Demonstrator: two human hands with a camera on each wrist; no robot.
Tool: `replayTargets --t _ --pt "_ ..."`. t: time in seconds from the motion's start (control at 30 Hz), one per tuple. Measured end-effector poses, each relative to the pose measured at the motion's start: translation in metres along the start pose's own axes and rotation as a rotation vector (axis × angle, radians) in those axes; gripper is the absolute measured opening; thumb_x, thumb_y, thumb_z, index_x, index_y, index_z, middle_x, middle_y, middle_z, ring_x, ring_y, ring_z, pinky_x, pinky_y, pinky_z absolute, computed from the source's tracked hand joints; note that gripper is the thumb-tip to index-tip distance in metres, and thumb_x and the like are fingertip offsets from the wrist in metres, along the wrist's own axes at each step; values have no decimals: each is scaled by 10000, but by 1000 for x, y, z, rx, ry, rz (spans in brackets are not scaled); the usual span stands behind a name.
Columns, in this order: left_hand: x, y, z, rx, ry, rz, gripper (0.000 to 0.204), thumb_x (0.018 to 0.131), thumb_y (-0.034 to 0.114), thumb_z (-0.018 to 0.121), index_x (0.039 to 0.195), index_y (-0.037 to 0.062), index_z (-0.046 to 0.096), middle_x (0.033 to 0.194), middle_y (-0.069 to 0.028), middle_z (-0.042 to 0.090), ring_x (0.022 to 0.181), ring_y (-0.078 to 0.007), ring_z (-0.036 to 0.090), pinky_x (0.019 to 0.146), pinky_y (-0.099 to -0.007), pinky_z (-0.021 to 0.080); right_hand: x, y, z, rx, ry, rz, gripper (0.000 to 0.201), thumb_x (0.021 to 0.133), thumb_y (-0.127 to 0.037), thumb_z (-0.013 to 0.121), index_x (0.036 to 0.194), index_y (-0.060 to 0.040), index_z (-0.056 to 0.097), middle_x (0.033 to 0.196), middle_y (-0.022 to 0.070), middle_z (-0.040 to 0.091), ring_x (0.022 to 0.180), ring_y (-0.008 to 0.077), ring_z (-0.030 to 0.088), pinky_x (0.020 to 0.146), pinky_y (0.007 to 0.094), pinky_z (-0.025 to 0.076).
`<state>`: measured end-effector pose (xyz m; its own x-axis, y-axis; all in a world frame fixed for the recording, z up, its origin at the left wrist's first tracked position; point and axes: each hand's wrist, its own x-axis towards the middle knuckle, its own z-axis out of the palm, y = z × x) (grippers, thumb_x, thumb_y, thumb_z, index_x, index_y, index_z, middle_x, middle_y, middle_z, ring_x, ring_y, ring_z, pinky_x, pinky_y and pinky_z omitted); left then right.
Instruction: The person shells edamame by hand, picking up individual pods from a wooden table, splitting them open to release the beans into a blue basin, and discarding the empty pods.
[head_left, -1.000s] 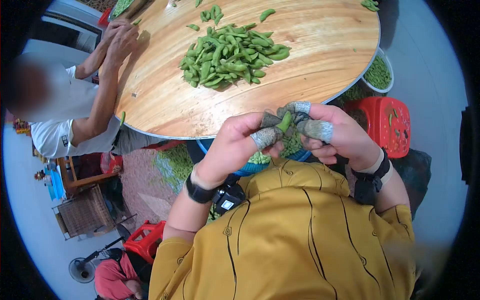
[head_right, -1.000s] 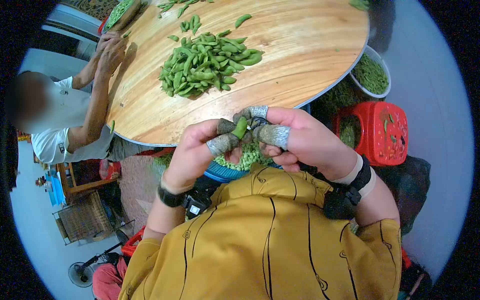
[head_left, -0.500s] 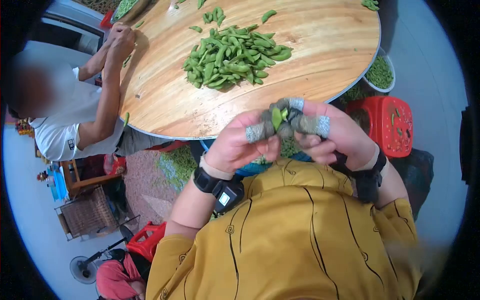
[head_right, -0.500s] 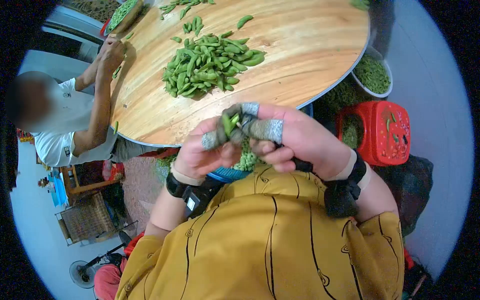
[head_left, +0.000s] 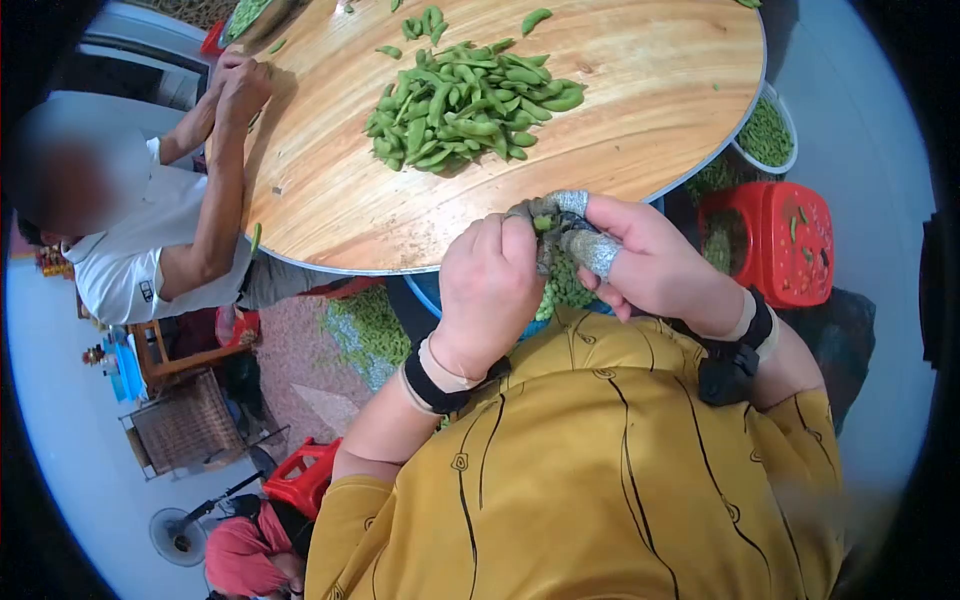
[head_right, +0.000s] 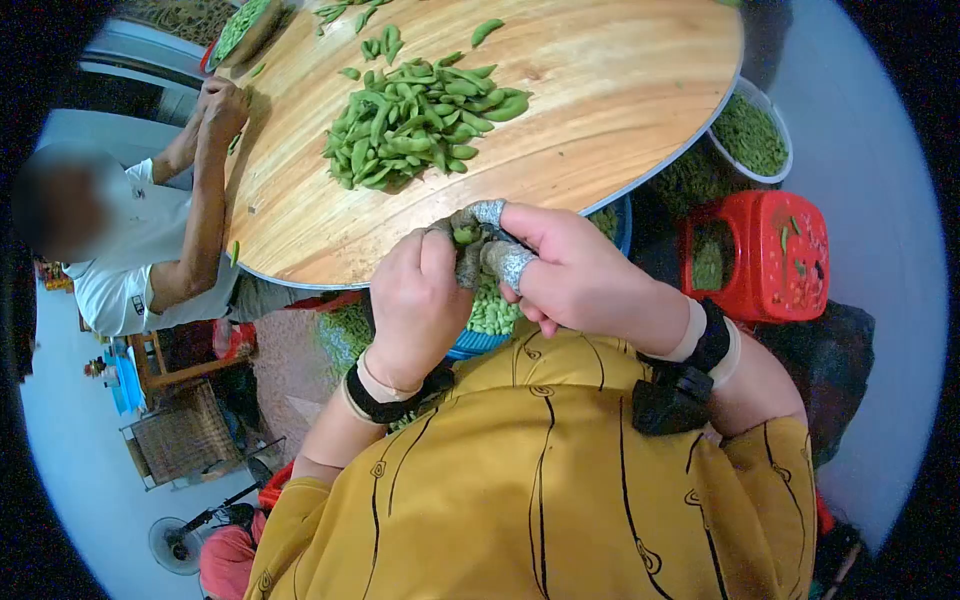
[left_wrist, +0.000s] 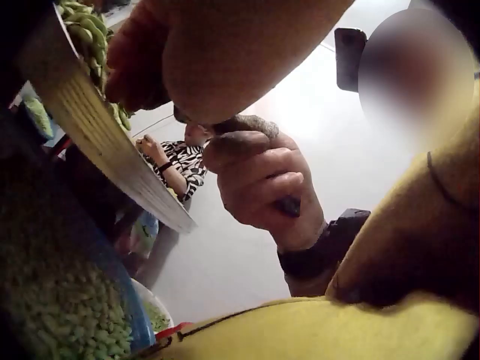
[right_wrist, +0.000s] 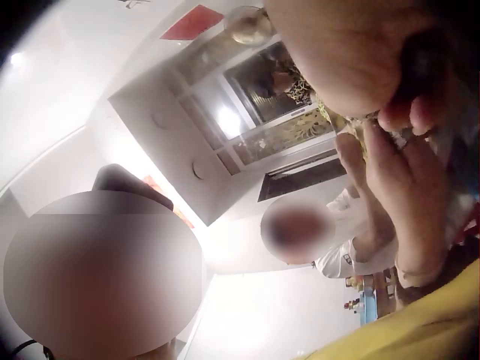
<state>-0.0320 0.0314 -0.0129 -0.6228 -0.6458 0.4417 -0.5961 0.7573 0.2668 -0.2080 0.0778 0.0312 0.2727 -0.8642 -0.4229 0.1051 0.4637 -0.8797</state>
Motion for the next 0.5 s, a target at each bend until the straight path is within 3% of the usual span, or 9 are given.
replayTargets --t 0.07,0.13,0.17,0.23,0.27,0.4,0.47,0.5 --pt "-1 0 2 -9 29 -10 310 573 -6 630 867 10 533 712 -134 496 623 -311 537 554 -373 450 0 0 -3 -7 2 -17 296 928 -93 421 1204 -79 525 686 -15 507 482 43 449 402 200 410" --pt "0 -1 -1 -211 -70 -52 201 736 23 614 920 -8 540 757 -132 557 633 -267 565 564 -322 458 -1 1 -5 47 -8 8 305 924 -88 424 1212 -82 526 685 -18 503 479 40 444 400 196 401" --pt "2 -2 -6 -212 -72 -50 201 736 23 614 920 -8 540 757 -132 557 633 -267 565 564 -322 458 -1 1 -7 98 -21 34 315 921 -82 427 1220 -85 526 684 -20 500 477 37 439 399 191 392" --pt "9 -4 -23 -1684 -447 -930 154 910 110 524 985 -22 549 828 -118 614 652 -196 577 593 -281 465 -4 3 -13 195 -66 50 321 923 -84 431 1230 -88 525 682 -23 496 473 35 433 397 186 378" --pt "5 -9 -25 -1878 -490 -854 229 979 172 440 1036 -19 554 859 -93 630 657 -137 555 613 -254 462 -5 4 -15 292 -111 68 328 925 -85 435 1240 -92 524 681 -26 493 470 33 426 396 181 365" --pt "-1 -10 -23 -1874 -540 -847 194 958 119 442 1024 -22 558 847 -91 623 662 -139 563 636 -263 478 -5 14 -19 273 -141 45 341 930 -129 464 1266 -94 510 685 -24 497 457 21 407 390 174 334" --pt "-2 -10 -22 -1541 -536 -787 228 946 73 456 1128 -40 533 888 -76 617 709 -143 569 650 -252 477 -2 16 -22 -89 -66 -88 341 897 -150 545 1229 -71 536 718 -17 538 504 55 469 451 207 401" --pt "-2 -10 -22 -1546 -535 -786 228 946 73 456 1128 -40 533 888 -76 617 709 -143 569 650 -252 477 1 23 -22 -92 -64 -86 341 897 -150 545 1229 -71 536 718 -17 538 504 55 469 451 207 401"
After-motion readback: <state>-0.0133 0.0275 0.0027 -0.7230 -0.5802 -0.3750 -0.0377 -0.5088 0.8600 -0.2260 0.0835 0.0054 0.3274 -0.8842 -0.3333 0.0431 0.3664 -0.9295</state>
